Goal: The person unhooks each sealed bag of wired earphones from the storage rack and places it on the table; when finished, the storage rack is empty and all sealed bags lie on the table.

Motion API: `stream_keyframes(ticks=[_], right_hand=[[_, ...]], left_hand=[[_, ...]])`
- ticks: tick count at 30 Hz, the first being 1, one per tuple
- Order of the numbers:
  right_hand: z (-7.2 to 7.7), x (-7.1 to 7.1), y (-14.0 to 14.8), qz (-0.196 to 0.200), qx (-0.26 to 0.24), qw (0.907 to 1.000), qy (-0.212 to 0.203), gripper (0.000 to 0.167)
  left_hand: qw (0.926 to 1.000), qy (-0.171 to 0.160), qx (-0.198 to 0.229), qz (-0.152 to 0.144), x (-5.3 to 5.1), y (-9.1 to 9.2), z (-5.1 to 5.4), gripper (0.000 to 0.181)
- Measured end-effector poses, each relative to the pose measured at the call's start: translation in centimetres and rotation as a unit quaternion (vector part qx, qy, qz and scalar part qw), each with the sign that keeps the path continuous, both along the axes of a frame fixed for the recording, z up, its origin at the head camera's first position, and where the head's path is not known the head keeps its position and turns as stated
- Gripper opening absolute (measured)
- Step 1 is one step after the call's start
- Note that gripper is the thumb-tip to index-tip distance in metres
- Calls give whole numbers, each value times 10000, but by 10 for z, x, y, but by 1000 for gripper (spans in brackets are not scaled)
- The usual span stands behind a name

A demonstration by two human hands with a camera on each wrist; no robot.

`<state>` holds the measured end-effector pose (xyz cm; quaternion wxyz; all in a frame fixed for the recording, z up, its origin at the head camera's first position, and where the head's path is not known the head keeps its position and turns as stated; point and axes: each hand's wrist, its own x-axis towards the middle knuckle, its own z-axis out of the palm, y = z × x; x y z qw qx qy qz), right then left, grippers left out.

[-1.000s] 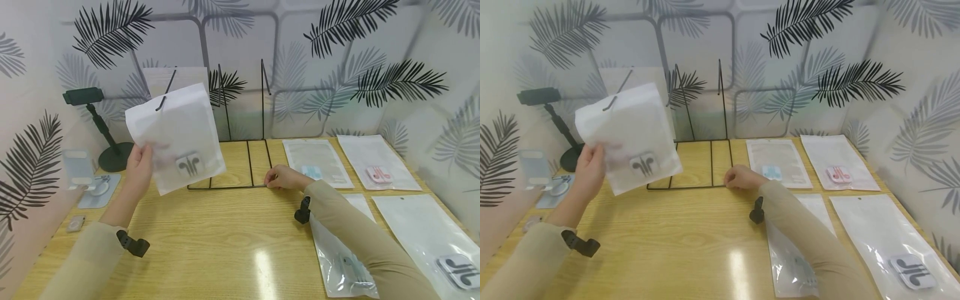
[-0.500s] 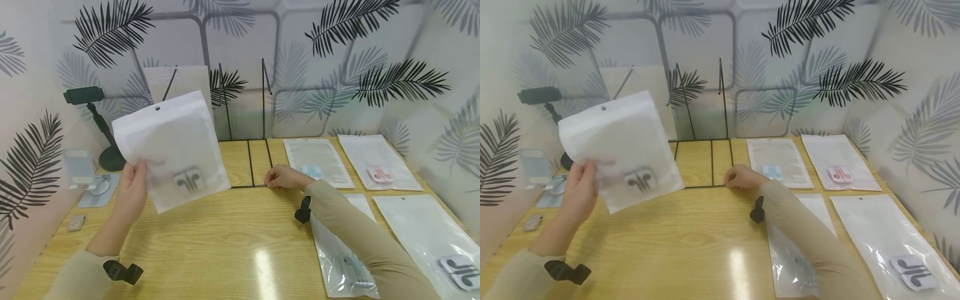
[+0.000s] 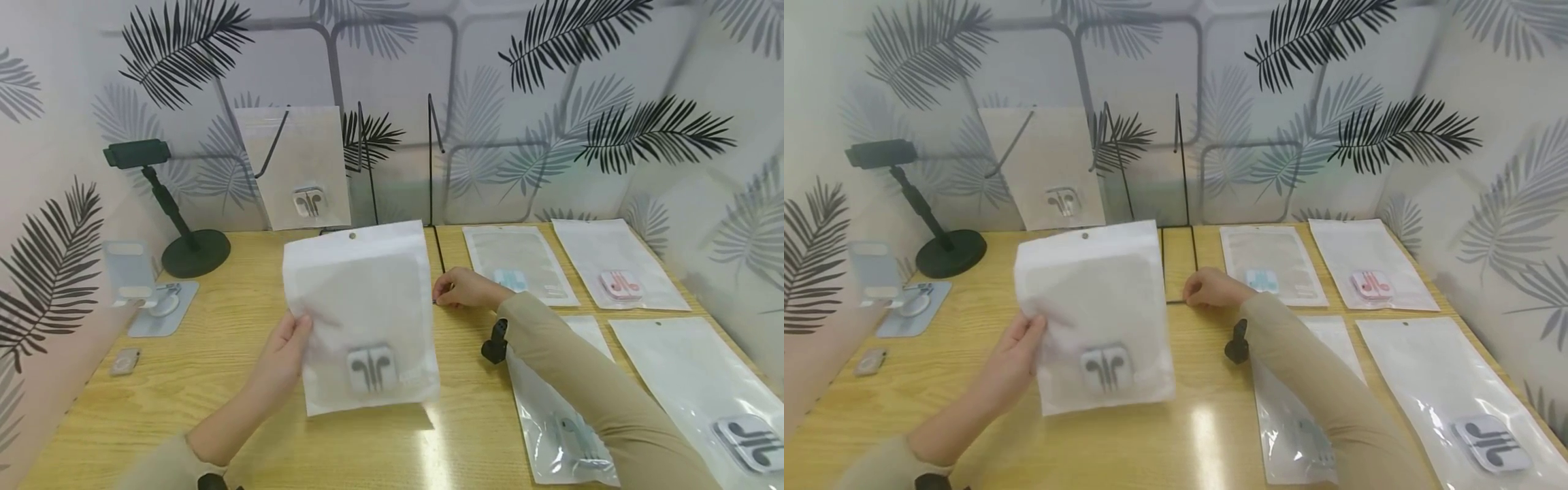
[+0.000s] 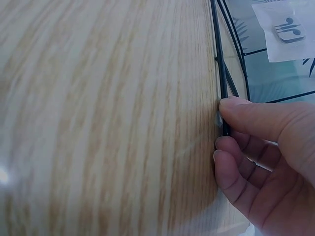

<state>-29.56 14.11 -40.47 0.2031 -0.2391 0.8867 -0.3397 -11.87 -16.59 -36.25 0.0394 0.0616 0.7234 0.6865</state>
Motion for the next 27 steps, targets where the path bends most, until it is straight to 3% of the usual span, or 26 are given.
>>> stream_keyframes(ticks=[3, 7, 10, 14, 18, 20, 23, 27], right_hand=[[-1, -1, 0, 63, 113, 9997, 211, 7], [0, -2, 1, 96, 213, 9988, 423, 12], [1, -1, 2, 109, 217, 9989, 396, 16], [2, 0, 2, 134, 168, 9994, 286, 16], [3, 1, 1, 149, 107, 9997, 185, 15], [4, 2, 1, 137, 110, 9997, 168, 15], [5, 3, 0, 102, 96, 9998, 135, 11], [6, 5, 0, 47, -8, 10000, -15, 7]], left_hand=[[9981, -589, 105, -167, 5, 12, -8, 34], [9934, -1137, -13, -160, 8, 22, -18, 39], [9912, -1306, -189, -69, 10, 28, -24, 45], [9880, -1530, -32, -188, 12, 32, -32, 46], [9823, -1773, 116, -595, 8, 30, -35, 46], [9813, -1717, -113, -864, 3, 26, -37, 45], [9786, -1344, -912, -1261, -7, 19, -40, 36], [9589, -710, -2193, -1655, -19, 11, -44, 25]])
